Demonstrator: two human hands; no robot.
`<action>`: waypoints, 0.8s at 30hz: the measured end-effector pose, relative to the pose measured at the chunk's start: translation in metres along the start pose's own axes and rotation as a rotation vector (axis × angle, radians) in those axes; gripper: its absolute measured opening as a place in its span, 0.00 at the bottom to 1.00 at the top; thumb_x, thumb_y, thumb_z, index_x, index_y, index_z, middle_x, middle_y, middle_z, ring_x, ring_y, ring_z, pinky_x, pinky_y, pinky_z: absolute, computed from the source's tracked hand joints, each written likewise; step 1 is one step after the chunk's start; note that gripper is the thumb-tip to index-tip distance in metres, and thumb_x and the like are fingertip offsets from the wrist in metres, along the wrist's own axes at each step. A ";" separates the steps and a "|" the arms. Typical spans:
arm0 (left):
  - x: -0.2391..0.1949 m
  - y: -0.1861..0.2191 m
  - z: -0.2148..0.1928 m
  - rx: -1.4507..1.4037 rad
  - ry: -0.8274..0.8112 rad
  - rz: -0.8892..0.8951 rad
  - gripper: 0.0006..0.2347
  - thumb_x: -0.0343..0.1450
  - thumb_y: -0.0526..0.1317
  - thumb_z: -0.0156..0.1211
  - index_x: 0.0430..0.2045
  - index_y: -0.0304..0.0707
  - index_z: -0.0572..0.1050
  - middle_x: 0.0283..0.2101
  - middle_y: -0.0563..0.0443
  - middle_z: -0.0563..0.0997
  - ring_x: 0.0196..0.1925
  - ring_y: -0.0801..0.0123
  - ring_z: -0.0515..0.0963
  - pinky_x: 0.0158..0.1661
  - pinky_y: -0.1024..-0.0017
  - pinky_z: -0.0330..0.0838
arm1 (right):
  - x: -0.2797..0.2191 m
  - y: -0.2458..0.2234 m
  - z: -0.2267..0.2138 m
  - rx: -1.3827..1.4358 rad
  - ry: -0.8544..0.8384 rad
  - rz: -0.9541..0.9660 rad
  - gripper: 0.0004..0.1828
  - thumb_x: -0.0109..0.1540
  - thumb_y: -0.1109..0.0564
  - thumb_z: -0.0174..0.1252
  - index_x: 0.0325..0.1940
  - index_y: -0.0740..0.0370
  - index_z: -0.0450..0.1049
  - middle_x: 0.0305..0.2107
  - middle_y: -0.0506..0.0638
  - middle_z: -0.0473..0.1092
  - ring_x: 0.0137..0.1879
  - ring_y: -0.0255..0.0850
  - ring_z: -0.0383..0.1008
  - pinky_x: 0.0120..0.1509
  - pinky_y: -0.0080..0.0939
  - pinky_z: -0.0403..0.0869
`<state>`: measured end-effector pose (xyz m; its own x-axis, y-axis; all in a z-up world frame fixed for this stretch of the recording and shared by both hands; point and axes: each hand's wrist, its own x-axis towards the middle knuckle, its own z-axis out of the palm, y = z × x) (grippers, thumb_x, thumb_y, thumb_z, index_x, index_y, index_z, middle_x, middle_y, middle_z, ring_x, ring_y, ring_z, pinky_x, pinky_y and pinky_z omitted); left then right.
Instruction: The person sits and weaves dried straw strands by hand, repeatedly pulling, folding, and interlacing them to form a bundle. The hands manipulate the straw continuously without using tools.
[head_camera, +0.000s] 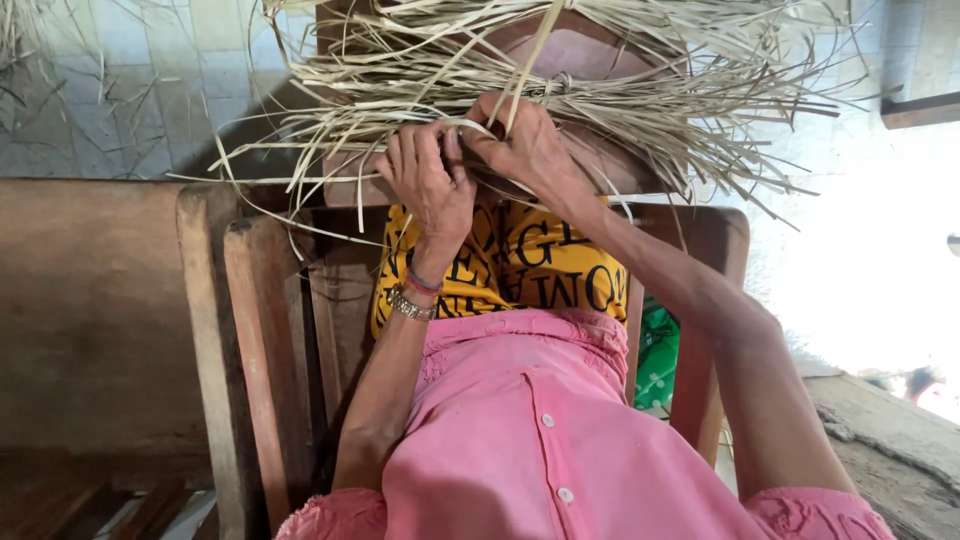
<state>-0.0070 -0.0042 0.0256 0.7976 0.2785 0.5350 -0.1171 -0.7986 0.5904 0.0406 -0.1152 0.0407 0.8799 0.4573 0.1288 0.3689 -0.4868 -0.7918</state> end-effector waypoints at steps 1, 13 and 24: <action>0.001 0.003 -0.003 -0.008 -0.009 0.021 0.07 0.69 0.35 0.37 0.25 0.38 0.66 0.25 0.50 0.64 0.28 0.62 0.61 0.33 0.69 0.49 | 0.001 -0.003 -0.001 0.081 -0.008 0.037 0.03 0.55 0.65 0.51 0.31 0.67 0.67 0.22 0.52 0.67 0.24 0.39 0.65 0.28 0.32 0.67; -0.014 -0.027 0.026 -0.010 -0.040 0.117 0.04 0.60 0.39 0.51 0.21 0.42 0.64 0.22 0.53 0.62 0.27 0.61 0.65 0.35 0.67 0.54 | 0.001 0.004 0.004 0.312 -0.100 0.411 0.18 0.50 0.36 0.47 0.38 0.43 0.69 0.31 0.53 0.67 0.34 0.46 0.71 0.40 0.41 0.68; -0.008 -0.014 0.020 -0.004 -0.079 -0.054 0.05 0.57 0.36 0.53 0.20 0.39 0.65 0.22 0.54 0.64 0.29 0.62 0.67 0.40 0.69 0.53 | 0.010 0.004 -0.008 -0.012 0.087 -0.240 0.09 0.48 0.61 0.54 0.27 0.67 0.62 0.19 0.61 0.62 0.30 0.58 0.66 0.33 0.52 0.65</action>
<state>-0.0001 -0.0061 0.0006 0.8471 0.2782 0.4528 -0.0746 -0.7813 0.6197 0.0536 -0.1187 0.0435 0.7886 0.4957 0.3638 0.5738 -0.3809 -0.7250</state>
